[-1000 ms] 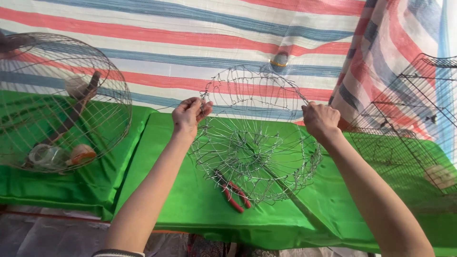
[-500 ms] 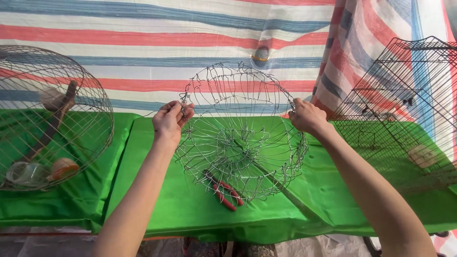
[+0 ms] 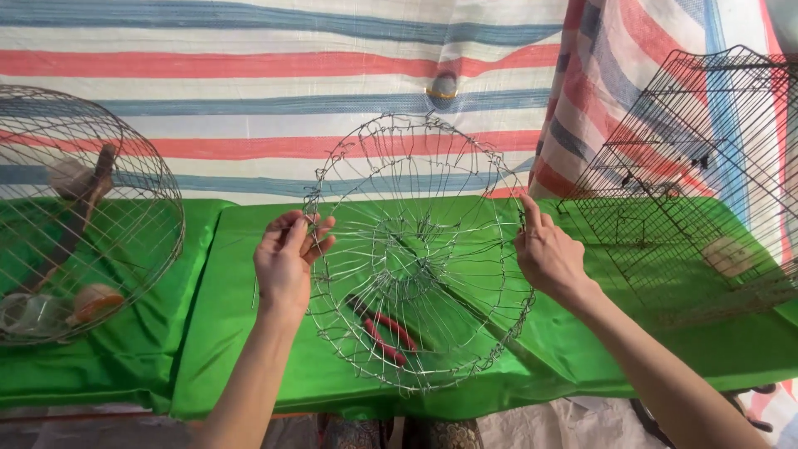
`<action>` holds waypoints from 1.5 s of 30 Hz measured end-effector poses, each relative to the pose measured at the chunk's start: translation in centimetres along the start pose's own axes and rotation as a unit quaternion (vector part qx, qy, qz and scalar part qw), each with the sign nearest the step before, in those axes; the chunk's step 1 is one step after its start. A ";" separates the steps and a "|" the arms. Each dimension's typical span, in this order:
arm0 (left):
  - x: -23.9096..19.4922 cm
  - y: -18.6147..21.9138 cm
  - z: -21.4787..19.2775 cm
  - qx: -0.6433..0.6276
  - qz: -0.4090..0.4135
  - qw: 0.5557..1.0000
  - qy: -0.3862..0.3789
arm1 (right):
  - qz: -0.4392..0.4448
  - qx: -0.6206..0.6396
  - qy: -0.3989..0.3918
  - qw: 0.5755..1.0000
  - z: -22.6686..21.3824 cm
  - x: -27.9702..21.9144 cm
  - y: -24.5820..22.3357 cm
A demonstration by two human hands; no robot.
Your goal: Attaching wire mesh to a wire frame using pliers to create a birdcage
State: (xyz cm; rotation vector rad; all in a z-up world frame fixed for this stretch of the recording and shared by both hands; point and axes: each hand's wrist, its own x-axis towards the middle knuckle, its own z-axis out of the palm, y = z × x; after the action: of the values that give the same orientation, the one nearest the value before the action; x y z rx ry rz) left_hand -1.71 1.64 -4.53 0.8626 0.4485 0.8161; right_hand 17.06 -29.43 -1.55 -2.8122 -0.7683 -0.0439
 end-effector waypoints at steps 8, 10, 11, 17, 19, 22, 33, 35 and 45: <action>0.6 -1.0 0.5 -0.012 0.016 0.997 -0.074 | -0.035 -0.102 0.050 0.993 0.0 0.1 0.4; 1.1 -1.0 0.1 -0.017 0.017 0.996 -0.090 | -0.055 -0.140 0.079 0.985 0.8 0.9 1.3; 1.4 -1.0 0.0 -0.019 0.020 0.994 -0.104 | -0.068 -0.138 0.107 0.982 1.4 1.6 2.1; 3.4 -1.4 -1.0 -0.030 0.012 0.989 -0.143 | -0.095 -0.157 0.130 0.974 3.1 2.7 4.7; 3.9 -1.7 -1.0 -0.037 0.005 0.988 -0.147 | -0.098 -0.200 0.128 0.966 1.5 1.4 2.9; 4.2 -2.0 -0.4 -0.064 0.009 0.987 -0.148 | -0.126 -0.181 0.098 0.970 -2.5 -1.4 -2.8; 3.1 -2.0 1.1 -0.021 0.043 0.989 -0.140 | -0.267 0.168 -0.009 0.949 2.6 3.4 -19.0; 3.5 -2.0 0.7 -0.010 0.046 0.989 -0.138 | -0.238 0.235 -0.082 0.939 1.6 4.9 -19.4; 3.8 -3.6 0.6 -0.026 0.093 0.985 -0.141 | -0.086 0.403 -0.346 0.843 0.1 6.9 -21.6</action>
State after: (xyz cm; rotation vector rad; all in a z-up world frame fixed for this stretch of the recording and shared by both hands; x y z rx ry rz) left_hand 2.66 2.96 -7.23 0.9638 0.0977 0.8569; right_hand 12.12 -7.89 3.49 -1.8948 -0.8851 1.0547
